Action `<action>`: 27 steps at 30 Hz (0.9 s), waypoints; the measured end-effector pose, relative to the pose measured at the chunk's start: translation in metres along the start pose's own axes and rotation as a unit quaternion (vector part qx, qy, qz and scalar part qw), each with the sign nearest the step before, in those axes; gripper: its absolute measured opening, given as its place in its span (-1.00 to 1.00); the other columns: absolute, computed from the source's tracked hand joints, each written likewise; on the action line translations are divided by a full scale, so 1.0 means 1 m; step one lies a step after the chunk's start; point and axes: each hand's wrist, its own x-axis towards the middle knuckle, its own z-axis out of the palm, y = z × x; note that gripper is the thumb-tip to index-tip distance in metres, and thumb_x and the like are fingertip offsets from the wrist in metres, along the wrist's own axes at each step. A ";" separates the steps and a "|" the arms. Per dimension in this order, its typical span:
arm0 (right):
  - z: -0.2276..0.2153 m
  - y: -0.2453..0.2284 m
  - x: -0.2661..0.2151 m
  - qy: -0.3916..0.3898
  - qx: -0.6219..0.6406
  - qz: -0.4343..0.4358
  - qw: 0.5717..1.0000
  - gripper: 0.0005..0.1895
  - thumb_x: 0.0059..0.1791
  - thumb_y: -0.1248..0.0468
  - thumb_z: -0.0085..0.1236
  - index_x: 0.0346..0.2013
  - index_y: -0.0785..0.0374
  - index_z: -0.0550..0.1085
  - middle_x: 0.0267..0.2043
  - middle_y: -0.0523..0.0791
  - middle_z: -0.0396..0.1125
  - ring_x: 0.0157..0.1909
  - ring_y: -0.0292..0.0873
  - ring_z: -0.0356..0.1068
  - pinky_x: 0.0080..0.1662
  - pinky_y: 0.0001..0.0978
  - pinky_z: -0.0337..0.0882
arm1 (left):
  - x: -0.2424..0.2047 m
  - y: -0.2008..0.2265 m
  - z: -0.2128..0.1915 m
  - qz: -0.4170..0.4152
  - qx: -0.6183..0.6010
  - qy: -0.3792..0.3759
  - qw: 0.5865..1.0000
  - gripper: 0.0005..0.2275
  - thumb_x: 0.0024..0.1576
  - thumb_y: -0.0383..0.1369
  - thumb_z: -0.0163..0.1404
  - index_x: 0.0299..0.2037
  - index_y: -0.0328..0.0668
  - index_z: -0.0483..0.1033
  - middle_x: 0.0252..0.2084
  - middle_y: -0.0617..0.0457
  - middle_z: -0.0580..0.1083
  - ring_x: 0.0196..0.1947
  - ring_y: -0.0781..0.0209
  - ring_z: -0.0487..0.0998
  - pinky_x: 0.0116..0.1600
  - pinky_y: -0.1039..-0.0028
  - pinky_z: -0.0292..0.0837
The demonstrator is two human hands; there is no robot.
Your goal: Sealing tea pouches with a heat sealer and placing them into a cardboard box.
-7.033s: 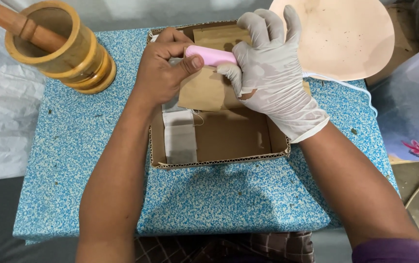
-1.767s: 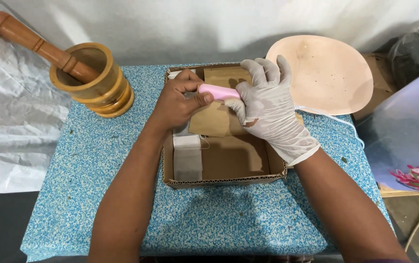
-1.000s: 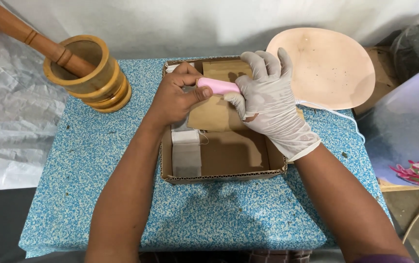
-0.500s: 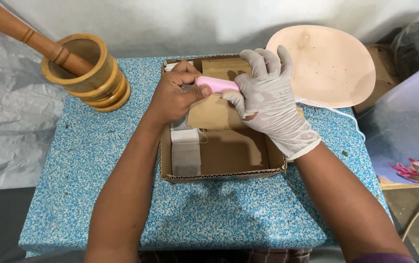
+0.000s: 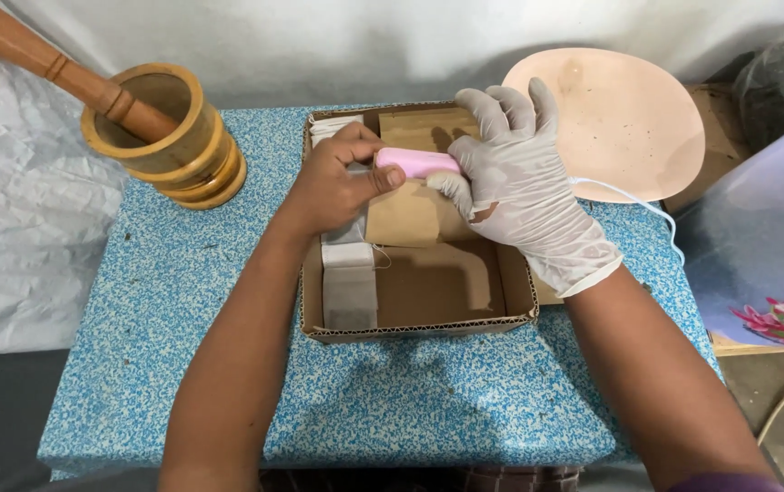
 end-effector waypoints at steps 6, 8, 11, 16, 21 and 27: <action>-0.012 0.009 0.000 -0.054 0.017 0.011 0.998 -0.29 0.05 -0.38 -0.20 -0.27 0.18 0.56 0.26 0.10 0.22 0.19 0.26 0.17 0.27 0.26 -0.10 | -0.003 0.021 0.002 0.013 0.054 0.002 0.998 -0.53 0.09 -0.02 0.08 0.13 -0.10 0.50 -0.12 0.10 0.38 -0.08 0.23 0.42 0.02 0.47 0.30; -0.014 0.013 0.001 -0.046 0.004 0.008 0.999 -0.32 0.06 -0.36 -0.20 -0.29 0.17 0.54 0.22 0.11 0.24 0.10 0.25 0.19 0.20 0.17 0.00 | -0.005 0.027 0.001 0.020 0.050 0.008 0.999 -0.48 0.13 -0.03 0.06 0.24 -0.07 0.38 -0.04 0.05 0.36 0.00 0.18 0.41 0.09 0.43 0.32; -0.022 0.019 0.001 -0.005 -0.001 0.010 1.000 -0.37 0.07 -0.31 -0.14 -0.21 0.21 0.47 0.13 0.12 0.27 -0.04 0.23 0.25 0.06 0.06 0.17 | -0.005 0.030 -0.003 0.044 0.079 0.030 0.995 -0.46 0.17 -0.04 0.04 0.34 0.00 0.29 0.01 0.05 0.38 0.04 0.16 0.37 0.13 0.38 0.27; -0.057 0.026 -0.004 -0.022 0.082 0.076 0.993 -0.45 0.10 -0.18 -0.02 -0.13 0.30 0.40 -0.19 0.03 0.28 -0.25 0.18 0.28 -0.21 0.00 0.23 | 0.012 0.060 -0.002 0.062 0.204 0.049 0.976 -0.46 0.14 0.05 0.02 0.32 0.18 0.32 0.07 0.16 0.40 0.13 0.05 0.34 0.21 0.09 -0.06; -0.082 0.033 -0.040 -0.087 0.196 0.240 0.947 -0.19 0.01 -0.14 0.12 0.40 0.25 0.19 -0.18 0.06 0.26 -0.19 0.08 0.35 -0.16 -0.08 0.35 | 0.051 0.091 0.021 0.197 0.300 -0.011 0.933 -0.48 0.15 0.20 -0.11 0.21 0.22 0.44 0.05 0.25 0.49 0.03 -0.01 0.30 -0.09 0.21 -0.07; -0.130 0.040 -0.095 -0.090 0.167 0.342 0.921 -0.27 -0.06 0.06 0.25 0.31 0.29 0.27 -0.02 0.06 0.28 -0.02 0.08 0.42 0.04 -0.20 0.40 | 0.101 0.106 0.087 0.258 0.366 -0.122 0.886 -0.48 0.03 0.17 0.03 0.17 0.25 0.50 0.06 0.24 0.49 0.01 -0.02 0.27 -0.16 0.18 -0.07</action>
